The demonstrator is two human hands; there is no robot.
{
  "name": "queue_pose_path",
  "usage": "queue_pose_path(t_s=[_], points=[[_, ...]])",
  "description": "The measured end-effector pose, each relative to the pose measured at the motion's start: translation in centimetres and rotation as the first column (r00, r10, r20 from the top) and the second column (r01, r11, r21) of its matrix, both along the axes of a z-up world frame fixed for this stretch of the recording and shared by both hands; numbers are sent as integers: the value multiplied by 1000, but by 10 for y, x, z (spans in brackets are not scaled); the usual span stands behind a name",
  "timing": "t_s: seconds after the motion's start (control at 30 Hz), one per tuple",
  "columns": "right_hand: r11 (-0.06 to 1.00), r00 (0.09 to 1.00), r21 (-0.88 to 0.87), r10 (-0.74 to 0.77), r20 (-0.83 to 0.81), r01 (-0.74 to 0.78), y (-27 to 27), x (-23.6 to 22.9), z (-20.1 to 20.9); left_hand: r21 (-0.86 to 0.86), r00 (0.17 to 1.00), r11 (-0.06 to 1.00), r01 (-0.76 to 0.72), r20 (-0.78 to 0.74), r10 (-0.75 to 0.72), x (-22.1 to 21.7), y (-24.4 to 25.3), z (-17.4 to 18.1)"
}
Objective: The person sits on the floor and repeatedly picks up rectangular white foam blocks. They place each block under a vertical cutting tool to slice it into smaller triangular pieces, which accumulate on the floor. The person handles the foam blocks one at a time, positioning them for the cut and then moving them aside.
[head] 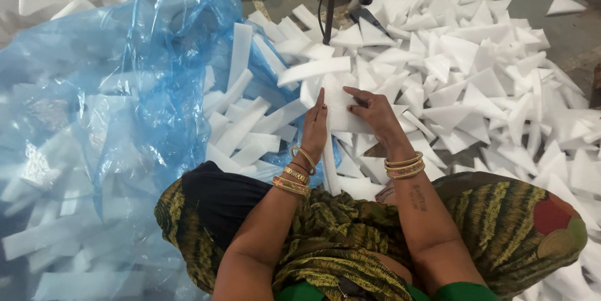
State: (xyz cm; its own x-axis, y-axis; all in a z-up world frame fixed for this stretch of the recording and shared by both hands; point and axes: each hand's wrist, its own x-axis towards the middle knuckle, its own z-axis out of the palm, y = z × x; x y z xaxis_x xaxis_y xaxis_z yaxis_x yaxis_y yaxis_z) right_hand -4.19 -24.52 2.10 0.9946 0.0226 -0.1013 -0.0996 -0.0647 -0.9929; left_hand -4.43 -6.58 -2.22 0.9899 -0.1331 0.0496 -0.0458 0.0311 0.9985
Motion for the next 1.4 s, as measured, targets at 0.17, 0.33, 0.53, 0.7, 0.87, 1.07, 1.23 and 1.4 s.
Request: queue_pose_path(t_s=[0.17, 0.33, 0.53, 0.7, 0.87, 1.07, 1.23, 1.4], points=[[999, 999, 41, -1, 33, -1, -2, 1, -7, -57, 998, 998, -1, -62, -3, -2, -3, 3], [999, 999, 45, -20, 36, 18, -3, 5, -20, 115, 997, 993, -40, -65, 47, 0, -4, 2], [987, 1000, 162, 6, -8, -5, -15, 8, -34, 79, 998, 997, 21, 61, -26, 11, 2, -19], [919, 992, 386, -34, -121, 79, -30, 16, -57, 349, 958, 925, 150, 178, -223, 21, 27, -20], [965, 986, 209, -139, -93, 156, -34, 11, -57, 382, 993, 917, 112, -4, -120, 29, 37, -18], [948, 981, 289, -168, 93, 135, -15, 12, -35, 101, 893, 985, -141, -417, 171, 41, 37, -28], [965, 813, -241, 224, 538, -106, -1, -5, -9, -349, 737, 900, -262, -674, -46, 37, 52, -6], [926, 819, -357, 300, 489, -126, 8, -3, -8, -448, 909, 849, -279, -409, 83, 45, 56, -5]])
